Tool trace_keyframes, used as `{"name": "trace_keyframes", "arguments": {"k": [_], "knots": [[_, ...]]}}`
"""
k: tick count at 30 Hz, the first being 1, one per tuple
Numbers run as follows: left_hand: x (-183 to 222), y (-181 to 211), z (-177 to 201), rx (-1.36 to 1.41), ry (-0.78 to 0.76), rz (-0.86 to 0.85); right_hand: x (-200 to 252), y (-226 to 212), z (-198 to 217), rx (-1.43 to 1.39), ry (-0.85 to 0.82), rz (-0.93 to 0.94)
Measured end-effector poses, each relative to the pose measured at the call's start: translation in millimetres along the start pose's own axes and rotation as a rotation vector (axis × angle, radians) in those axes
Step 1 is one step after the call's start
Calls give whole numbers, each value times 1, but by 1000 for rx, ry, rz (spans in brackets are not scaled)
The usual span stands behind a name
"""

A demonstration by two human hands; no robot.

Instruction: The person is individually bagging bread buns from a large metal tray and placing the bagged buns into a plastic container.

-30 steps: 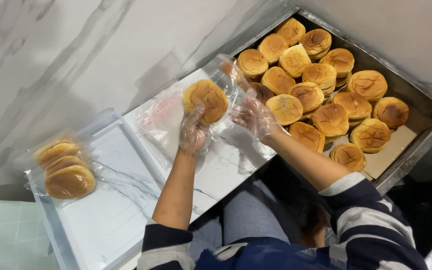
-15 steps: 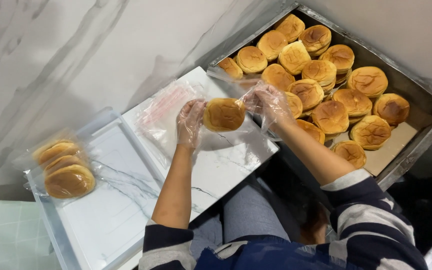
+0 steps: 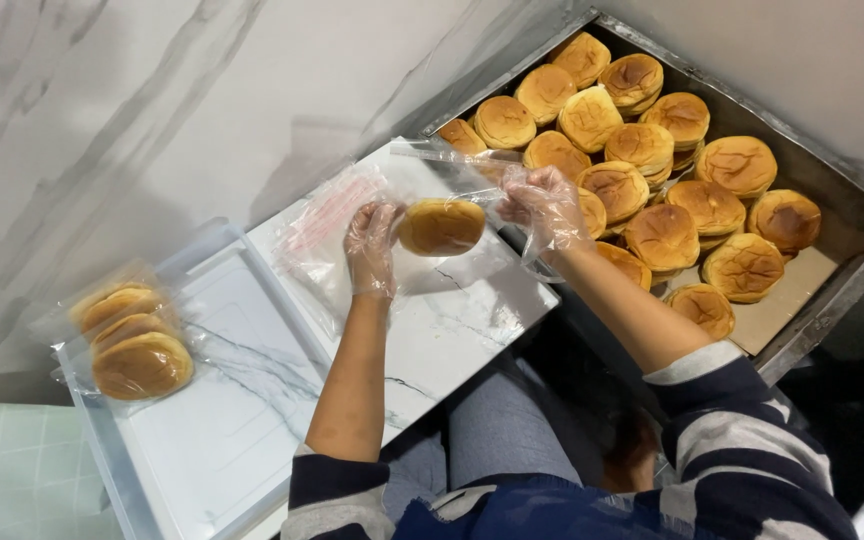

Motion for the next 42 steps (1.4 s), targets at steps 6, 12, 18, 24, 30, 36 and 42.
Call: {"name": "trace_keyframes", "arguments": {"k": [6,12,18,24,30,36,42], "knots": [[4,8,-6,-22,-20,-91,-4,2,2,89,-29,-36],[0,-4,-1,-36,9,-69,-1,2,-1,125,-18,-31],[-9,-20,10,22,40,-52,5,-1,-10,247,-27,-52],[-12,-20,20,275,-26,-59,-1,-4,-17,438,-293,16],[-12,-22,20,297,-1,-46,15,-18,-28,720,-289,175],[12,14,-2,195,-24,-18,11,-16,-15,621,-251,492],[23,45,6,-73,-15,-34,45,-59,-67,565,-301,616]]}}
Point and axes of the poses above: each hand's wrist, its own x-axis away from the middle knuckle, its own z-axis out of the back of the hand, y = z × x, the point moved 4 cm from there along -x, towards the middle knuckle, and after that the axes turned 9 degrees about -y, right-handed, at the moved point
